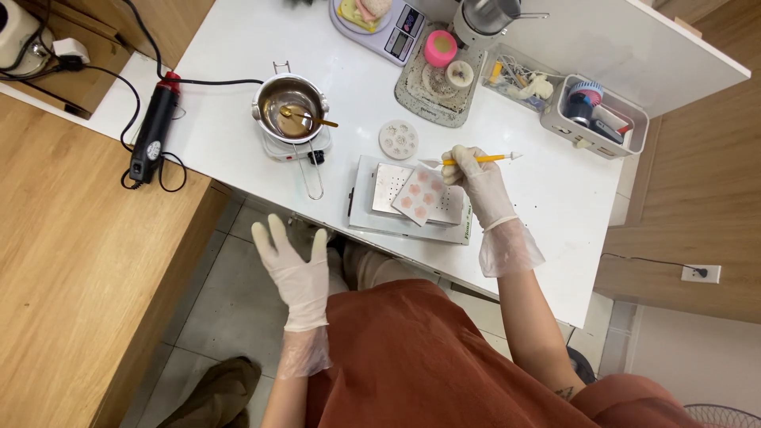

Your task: Decorating or refining small wax candle pieces using a tool and melted wax.

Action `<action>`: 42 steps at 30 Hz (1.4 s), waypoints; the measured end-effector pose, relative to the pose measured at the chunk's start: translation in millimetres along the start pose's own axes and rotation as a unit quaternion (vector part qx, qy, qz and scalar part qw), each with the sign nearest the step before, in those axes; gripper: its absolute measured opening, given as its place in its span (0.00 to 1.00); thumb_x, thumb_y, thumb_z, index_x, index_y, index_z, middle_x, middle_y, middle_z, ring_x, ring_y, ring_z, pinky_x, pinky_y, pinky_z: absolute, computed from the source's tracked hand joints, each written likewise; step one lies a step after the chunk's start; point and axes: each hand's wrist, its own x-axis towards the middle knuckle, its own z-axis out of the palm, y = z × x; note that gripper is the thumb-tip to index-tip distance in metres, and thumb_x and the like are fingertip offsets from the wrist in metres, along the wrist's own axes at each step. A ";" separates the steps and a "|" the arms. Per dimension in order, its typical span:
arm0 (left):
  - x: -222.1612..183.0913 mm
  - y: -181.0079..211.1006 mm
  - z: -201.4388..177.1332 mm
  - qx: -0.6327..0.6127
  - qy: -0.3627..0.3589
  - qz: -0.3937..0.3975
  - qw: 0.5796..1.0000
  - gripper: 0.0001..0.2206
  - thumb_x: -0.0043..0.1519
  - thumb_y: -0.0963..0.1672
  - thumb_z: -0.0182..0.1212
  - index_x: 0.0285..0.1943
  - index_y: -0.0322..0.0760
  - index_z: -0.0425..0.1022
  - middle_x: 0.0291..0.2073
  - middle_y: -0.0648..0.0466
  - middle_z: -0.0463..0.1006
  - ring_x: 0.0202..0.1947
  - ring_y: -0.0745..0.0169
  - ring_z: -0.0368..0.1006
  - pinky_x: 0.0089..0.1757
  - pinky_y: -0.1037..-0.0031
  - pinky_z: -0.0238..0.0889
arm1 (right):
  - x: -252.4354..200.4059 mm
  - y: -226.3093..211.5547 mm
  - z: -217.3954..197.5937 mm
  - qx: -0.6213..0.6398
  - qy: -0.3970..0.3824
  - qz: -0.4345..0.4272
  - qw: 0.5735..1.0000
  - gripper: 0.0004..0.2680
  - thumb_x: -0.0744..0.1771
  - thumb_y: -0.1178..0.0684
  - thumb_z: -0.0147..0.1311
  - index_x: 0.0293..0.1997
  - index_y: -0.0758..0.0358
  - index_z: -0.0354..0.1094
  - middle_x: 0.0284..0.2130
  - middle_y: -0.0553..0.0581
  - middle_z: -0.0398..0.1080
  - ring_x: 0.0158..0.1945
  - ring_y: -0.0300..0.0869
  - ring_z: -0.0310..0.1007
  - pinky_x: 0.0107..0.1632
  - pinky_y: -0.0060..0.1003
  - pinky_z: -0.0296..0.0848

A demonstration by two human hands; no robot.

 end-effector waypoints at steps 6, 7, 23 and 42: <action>9.3 -38.3 -4.8 -0.124 -0.038 -0.208 0.969 0.34 0.65 0.50 0.61 0.78 0.32 0.54 0.74 0.37 0.57 0.73 0.43 0.56 0.66 0.63 0.53 | 8.4 -16.8 46.6 -0.033 -0.048 -0.021 0.998 0.15 0.70 0.43 0.53 0.51 0.69 0.72 0.35 0.53 0.74 0.36 0.36 0.71 0.45 0.32 0.73; 12.7 -41.2 -3.8 -0.238 -0.073 -0.285 0.926 0.32 0.66 0.51 0.57 0.77 0.35 0.55 0.72 0.41 0.63 0.71 0.50 0.62 0.65 0.66 0.56 | 10.4 -21.4 58.3 -0.050 -0.064 -0.027 0.996 0.17 0.71 0.43 0.52 0.54 0.69 0.73 0.37 0.53 0.75 0.37 0.35 0.72 0.46 0.31 0.73; 92.9 -55.4 110.5 -0.472 -0.189 -0.399 0.763 0.27 0.66 0.56 0.44 0.69 0.41 0.68 0.42 0.46 0.80 0.35 0.56 0.78 0.44 0.69 0.72 | 70.2 72.2 211.2 -0.114 -0.049 -0.115 0.986 0.14 0.70 0.47 0.53 0.59 0.63 0.73 0.43 0.58 0.80 0.40 0.39 0.77 0.44 0.32 0.75; 82.4 -35.6 144.5 -0.479 0.027 -0.399 0.781 0.19 0.72 0.50 0.43 0.51 0.34 0.77 0.22 0.58 0.68 0.20 0.69 0.65 0.27 0.75 0.63 | 30.5 36.6 202.0 -0.508 -0.072 -0.346 0.785 0.16 0.65 0.58 0.56 0.60 0.54 0.71 0.37 0.59 0.72 0.38 0.54 0.74 0.40 0.48 0.73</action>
